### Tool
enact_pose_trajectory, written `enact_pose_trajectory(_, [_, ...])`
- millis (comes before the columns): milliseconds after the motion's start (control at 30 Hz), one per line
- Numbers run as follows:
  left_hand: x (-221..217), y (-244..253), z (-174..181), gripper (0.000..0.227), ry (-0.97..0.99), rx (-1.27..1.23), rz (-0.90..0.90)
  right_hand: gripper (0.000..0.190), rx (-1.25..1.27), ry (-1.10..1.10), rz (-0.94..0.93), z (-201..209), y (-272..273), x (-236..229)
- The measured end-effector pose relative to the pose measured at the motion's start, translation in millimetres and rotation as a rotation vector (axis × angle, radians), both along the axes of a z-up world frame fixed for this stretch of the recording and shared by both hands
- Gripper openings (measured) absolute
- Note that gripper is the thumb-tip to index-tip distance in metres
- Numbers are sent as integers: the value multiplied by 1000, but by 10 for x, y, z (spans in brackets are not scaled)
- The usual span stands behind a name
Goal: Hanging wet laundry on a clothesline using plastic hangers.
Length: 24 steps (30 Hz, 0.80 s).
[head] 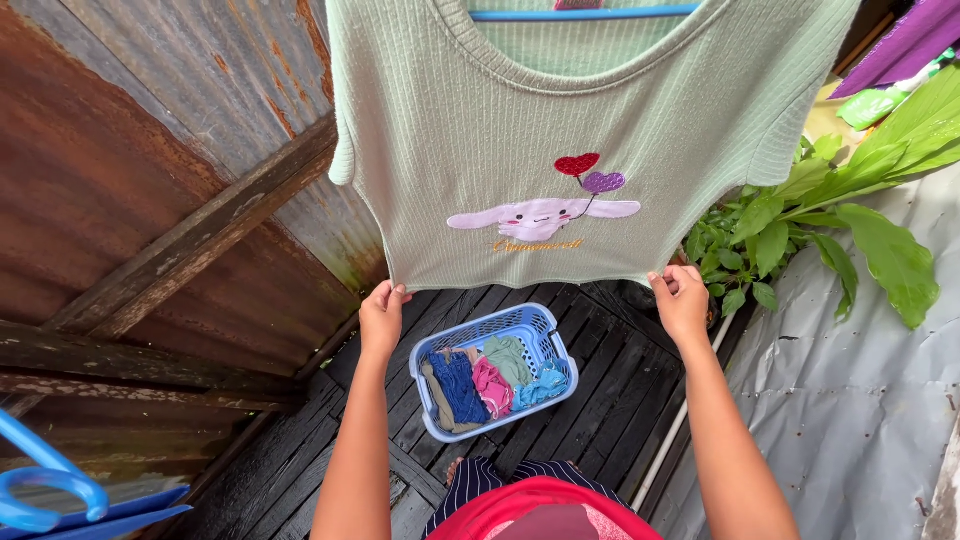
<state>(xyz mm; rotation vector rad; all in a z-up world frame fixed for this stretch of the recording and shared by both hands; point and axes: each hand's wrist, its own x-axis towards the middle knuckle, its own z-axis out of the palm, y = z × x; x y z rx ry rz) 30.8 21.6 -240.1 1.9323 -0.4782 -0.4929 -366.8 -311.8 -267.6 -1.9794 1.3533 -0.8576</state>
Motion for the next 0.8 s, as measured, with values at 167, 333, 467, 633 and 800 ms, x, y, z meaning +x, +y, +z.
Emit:
enact_pose_trajectory(167, [-305, 13, 1460, 53, -5, -96, -222, 53, 70, -99, 224, 1674, 773, 408])
enact_pose_trajectory(333, [-5, -250, 1767, 55, -70, -486, -279, 63, -37, -498, 366, 2364, 855, 660])
enact_pose_trajectory(467, [131, -372, 1930, 33, -175, -659, -109, 18, -244, -642, 239, 2344, 515, 626])
enact_pose_trajectory(633, [-104, -289, 2495, 28, -211, -743, -57, 18, -328, -671, 178, 1810, -66, 482])
enact_pose_trajectory(800, [281, -384, 1747, 27, -166, -715, -50, 17, -331, -694, 187, 1960, -2, 504])
